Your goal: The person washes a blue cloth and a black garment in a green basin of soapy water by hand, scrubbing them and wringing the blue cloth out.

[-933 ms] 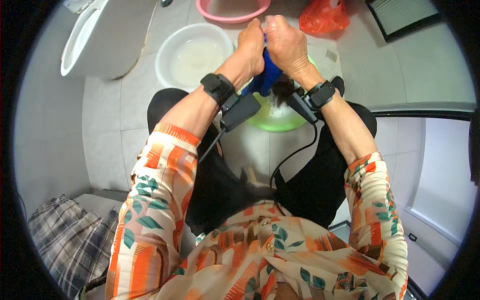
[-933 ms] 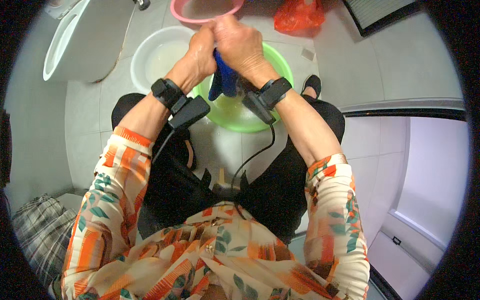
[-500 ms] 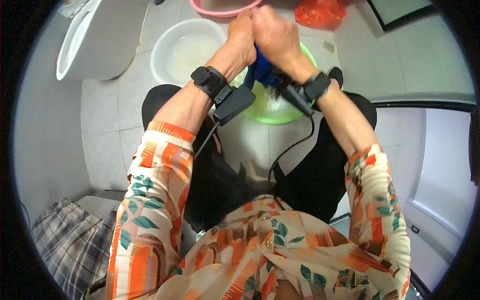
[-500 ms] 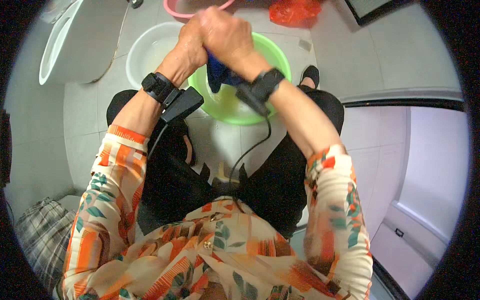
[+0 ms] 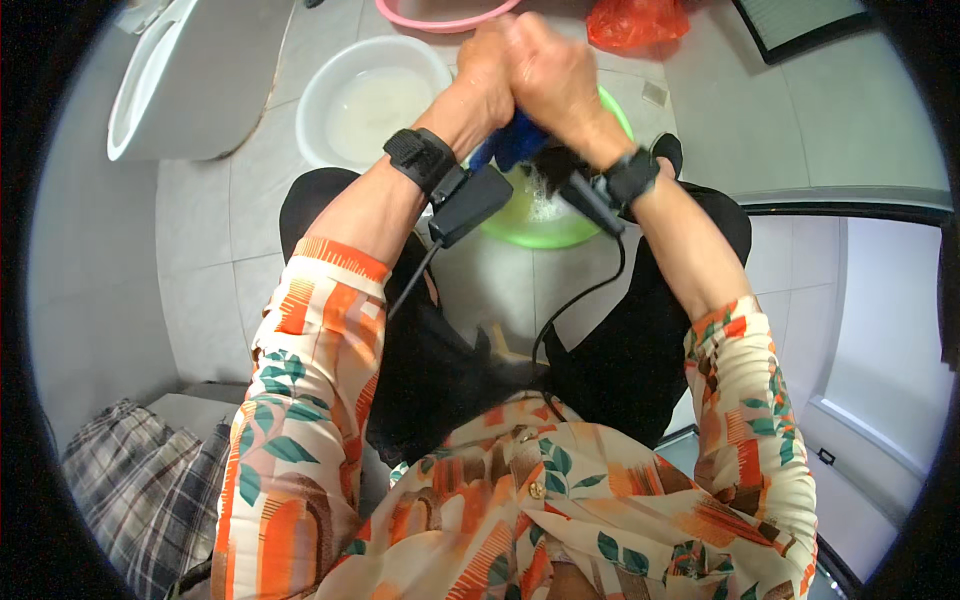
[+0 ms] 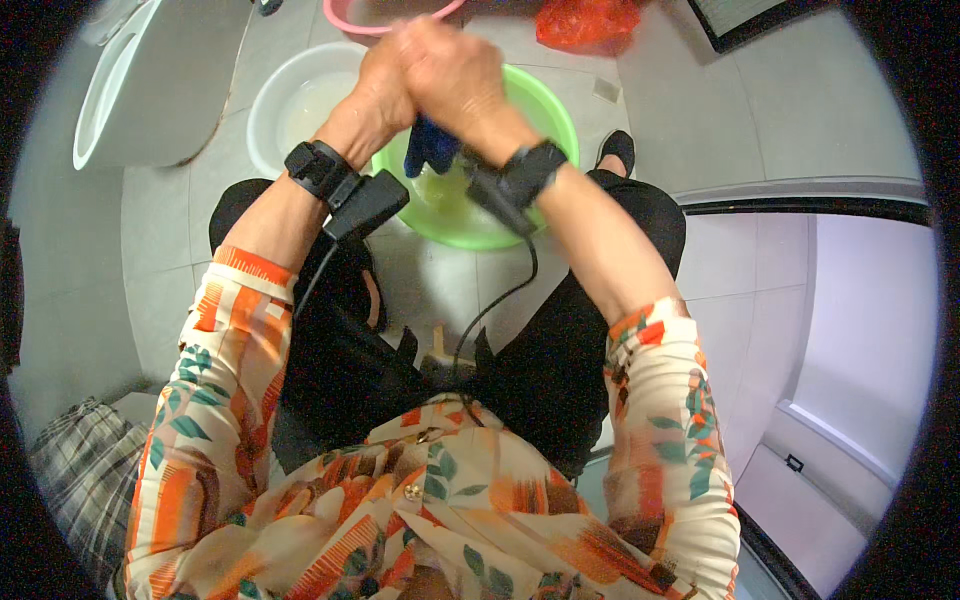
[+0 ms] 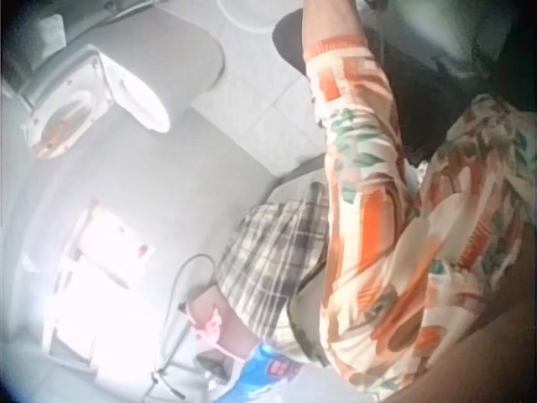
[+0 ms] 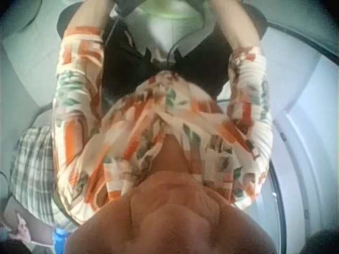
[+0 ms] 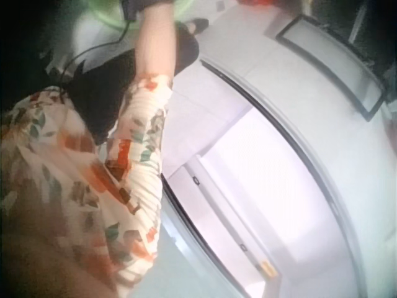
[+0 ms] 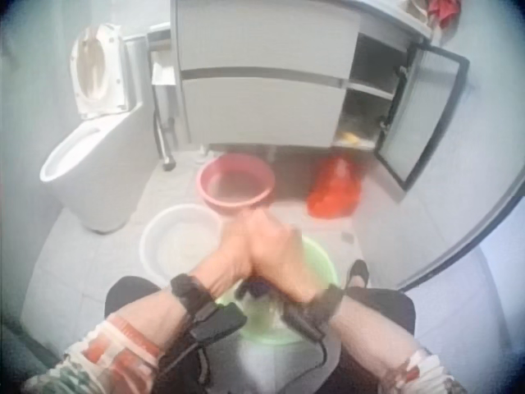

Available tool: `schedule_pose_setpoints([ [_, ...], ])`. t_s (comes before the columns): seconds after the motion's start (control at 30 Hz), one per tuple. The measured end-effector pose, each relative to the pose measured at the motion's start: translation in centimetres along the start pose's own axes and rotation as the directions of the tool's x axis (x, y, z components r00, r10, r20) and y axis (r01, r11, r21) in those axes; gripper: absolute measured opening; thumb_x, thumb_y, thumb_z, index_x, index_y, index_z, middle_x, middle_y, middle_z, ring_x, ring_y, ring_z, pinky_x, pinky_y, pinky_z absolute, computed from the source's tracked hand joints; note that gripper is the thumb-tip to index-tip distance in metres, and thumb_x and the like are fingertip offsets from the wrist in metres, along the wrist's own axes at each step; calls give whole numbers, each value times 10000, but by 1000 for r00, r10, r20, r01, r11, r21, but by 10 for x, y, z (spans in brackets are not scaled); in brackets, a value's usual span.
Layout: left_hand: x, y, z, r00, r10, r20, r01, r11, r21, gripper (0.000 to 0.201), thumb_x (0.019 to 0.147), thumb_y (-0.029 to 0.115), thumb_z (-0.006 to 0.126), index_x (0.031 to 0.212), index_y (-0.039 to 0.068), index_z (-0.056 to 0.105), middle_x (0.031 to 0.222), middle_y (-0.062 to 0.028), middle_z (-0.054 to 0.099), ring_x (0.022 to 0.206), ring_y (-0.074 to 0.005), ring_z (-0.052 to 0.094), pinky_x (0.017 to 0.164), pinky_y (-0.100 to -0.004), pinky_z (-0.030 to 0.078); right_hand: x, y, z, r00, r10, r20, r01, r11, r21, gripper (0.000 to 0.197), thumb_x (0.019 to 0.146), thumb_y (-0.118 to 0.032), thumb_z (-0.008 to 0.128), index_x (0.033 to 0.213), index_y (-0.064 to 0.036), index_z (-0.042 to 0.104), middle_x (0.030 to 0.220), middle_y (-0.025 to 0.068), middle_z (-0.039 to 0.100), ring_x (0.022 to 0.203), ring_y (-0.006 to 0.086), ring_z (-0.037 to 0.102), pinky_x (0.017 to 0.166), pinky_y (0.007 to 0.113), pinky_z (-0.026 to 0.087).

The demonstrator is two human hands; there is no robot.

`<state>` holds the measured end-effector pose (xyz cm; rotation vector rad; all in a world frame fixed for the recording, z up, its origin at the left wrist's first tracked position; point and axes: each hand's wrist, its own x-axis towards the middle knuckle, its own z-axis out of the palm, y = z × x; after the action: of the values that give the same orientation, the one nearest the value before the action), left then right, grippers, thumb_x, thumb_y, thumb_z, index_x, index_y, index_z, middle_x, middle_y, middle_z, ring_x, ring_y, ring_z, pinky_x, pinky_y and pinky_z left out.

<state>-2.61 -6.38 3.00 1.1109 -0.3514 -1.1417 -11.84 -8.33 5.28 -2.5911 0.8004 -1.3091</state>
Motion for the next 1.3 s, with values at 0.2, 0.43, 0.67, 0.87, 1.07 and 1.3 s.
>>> schedule_pose_setpoints([
  [0.2,-17,3,20,986,-131,-101,135,990,33,392,915,397,391,918,35,543,790,-65,566,670,-166,492,604,-319,424,12,24,-9,993,-100,67,112,971,-213,170,868,-209,493,856,-46,542,774,127,576,659,297,562,549,386,457],
  [0.43,-12,5,22,980,-44,-193,60,995,79,469,925,382,377,1040,-41,542,949,-119,607,821,-218,557,741,-347,447,8,22,-1,996,-69,-61,63,993,-102,152,852,-235,513,794,-97,538,627,112,579,523,326,577,452,434,455],
  [0.67,4,13,-25,960,0,282,18,998,-61,509,939,448,326,1081,6,535,836,-63,594,778,-170,556,708,-311,465,6,-36,-12,995,-97,19,92,981,168,192,875,-209,504,775,-45,503,622,177,543,550,385,536,467,439,420],
  [0.87,-28,19,31,976,-200,-85,205,978,49,414,936,399,364,954,26,544,857,-60,590,774,-175,562,680,-344,467,13,36,-11,995,-8,104,37,960,-278,177,831,-217,543,908,-59,520,756,133,566,577,332,597,462,444,476],
  [1.07,5,15,-23,977,-50,209,91,977,-193,383,931,370,386,1011,38,561,813,-42,583,740,-155,553,641,-317,462,16,-37,-17,989,-150,-14,151,972,178,155,866,-179,514,786,-46,503,616,173,536,576,396,543,478,440,429],
  [1.3,-22,15,26,974,-222,-52,221,975,-27,365,933,372,392,1019,44,529,864,-58,594,773,-182,576,696,-342,486,14,37,-11,995,25,92,-8,982,-187,109,852,-186,502,873,-80,514,711,131,562,586,347,587,480,433,482],
])
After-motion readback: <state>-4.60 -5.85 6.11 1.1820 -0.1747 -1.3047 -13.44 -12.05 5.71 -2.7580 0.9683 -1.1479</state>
